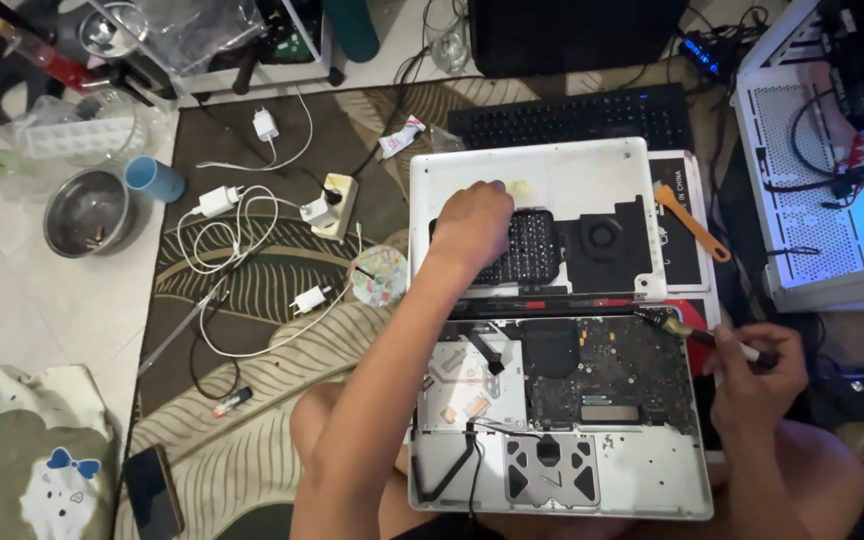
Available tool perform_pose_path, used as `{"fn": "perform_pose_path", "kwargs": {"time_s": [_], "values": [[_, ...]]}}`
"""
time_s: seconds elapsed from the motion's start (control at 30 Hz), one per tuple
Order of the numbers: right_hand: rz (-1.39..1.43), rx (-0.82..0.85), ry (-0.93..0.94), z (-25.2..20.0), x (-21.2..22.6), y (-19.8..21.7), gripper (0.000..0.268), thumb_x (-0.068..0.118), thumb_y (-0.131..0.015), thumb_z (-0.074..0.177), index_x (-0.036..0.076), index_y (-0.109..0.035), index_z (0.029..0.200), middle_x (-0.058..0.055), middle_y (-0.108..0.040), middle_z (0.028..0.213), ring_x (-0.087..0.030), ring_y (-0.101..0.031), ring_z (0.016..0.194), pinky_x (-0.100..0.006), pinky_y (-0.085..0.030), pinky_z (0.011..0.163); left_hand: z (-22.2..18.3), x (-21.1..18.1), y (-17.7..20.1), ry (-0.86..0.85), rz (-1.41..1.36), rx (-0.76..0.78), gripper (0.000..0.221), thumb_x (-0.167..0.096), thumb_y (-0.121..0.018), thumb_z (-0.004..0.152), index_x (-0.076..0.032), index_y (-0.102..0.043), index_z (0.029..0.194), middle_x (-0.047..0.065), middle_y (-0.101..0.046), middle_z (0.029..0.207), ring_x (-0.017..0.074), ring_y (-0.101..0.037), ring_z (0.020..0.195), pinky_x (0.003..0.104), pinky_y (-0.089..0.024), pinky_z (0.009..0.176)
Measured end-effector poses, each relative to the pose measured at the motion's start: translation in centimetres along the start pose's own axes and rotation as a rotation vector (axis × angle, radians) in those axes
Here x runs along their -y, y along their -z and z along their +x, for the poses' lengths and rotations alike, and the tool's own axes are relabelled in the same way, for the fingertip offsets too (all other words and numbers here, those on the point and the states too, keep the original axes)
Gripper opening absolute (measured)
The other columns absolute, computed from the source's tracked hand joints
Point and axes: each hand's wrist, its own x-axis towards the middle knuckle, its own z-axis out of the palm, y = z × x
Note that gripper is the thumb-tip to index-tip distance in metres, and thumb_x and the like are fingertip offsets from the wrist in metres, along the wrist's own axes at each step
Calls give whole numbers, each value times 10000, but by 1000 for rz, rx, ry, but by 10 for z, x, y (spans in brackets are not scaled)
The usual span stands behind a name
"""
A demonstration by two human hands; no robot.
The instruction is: Removing the logic board and other internal components from a laptop using a screwdriver and manual manipulation of cables.
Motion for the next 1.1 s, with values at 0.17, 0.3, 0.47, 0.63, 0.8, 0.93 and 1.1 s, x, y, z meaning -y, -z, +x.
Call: {"fn": "perform_pose_path", "kwargs": {"time_s": [0.17,0.3,0.47,0.63,0.8,0.93,1.1], "values": [[-96,20,29,-2,9,-4,224,-21,-677,1045,36,-487,1149,-66,-462,1048,-148,-514,646,-257,-457,625,-8,4,-14,-37,-60,-148,172,5,-673,691,-10,-741,849,142,-693,1034,365,-661,925,449,-568,839],[-79,18,38,-2,11,-7,235,-21,-685,1043,30,-484,1155,-66,-488,1013,-141,-506,638,-263,-461,622,-10,2,-12,-10,-56,-100,207,30,-697,676,-5,-736,876,141,-687,1055,359,-653,953,439,-563,882],[-61,13,29,-2,16,-9,225,-22,-681,1037,28,-492,1148,-73,-483,1027,-139,-505,652,-266,-473,624,-11,-2,-14,40,-73,-124,215,53,-663,685,2,-745,878,147,-682,1092,378,-653,915,447,-570,862],[-26,11,5,1,10,-7,231,28,-709,1026,52,-504,1130,-47,-525,965,-114,-508,635,-242,-466,604,-11,2,-14,5,-53,-111,235,9,-716,659,3,-744,892,136,-680,1073,350,-634,974,431,-558,891],[-5,20,6,0,8,-5,243,34,-718,1017,48,-499,1124,-53,-496,1015,-115,-499,634,-241,-466,602,-15,2,-15,-31,-58,-144,262,-25,-763,632,-11,-740,893,132,-678,1057,352,-629,988,429,-550,901],[-32,17,16,2,-1,-1,239,30,-716,1025,49,-504,1133,-46,-505,1000,-114,-505,638,-239,-466,607,-24,4,-11,-15,-154,-138,187,-26,-650,719,-28,-734,886,119,-664,1057,356,-620,979,441,-545,873],[-99,16,3,-3,14,-5,214,49,-704,1041,33,-502,1110,-66,-510,1010,-118,-503,633,-232,-449,603,-38,14,-6,-41,-395,-223,183,-73,-601,808,-59,-733,935,78,-692,1080,325,-642,982,417,-529,888]]}}
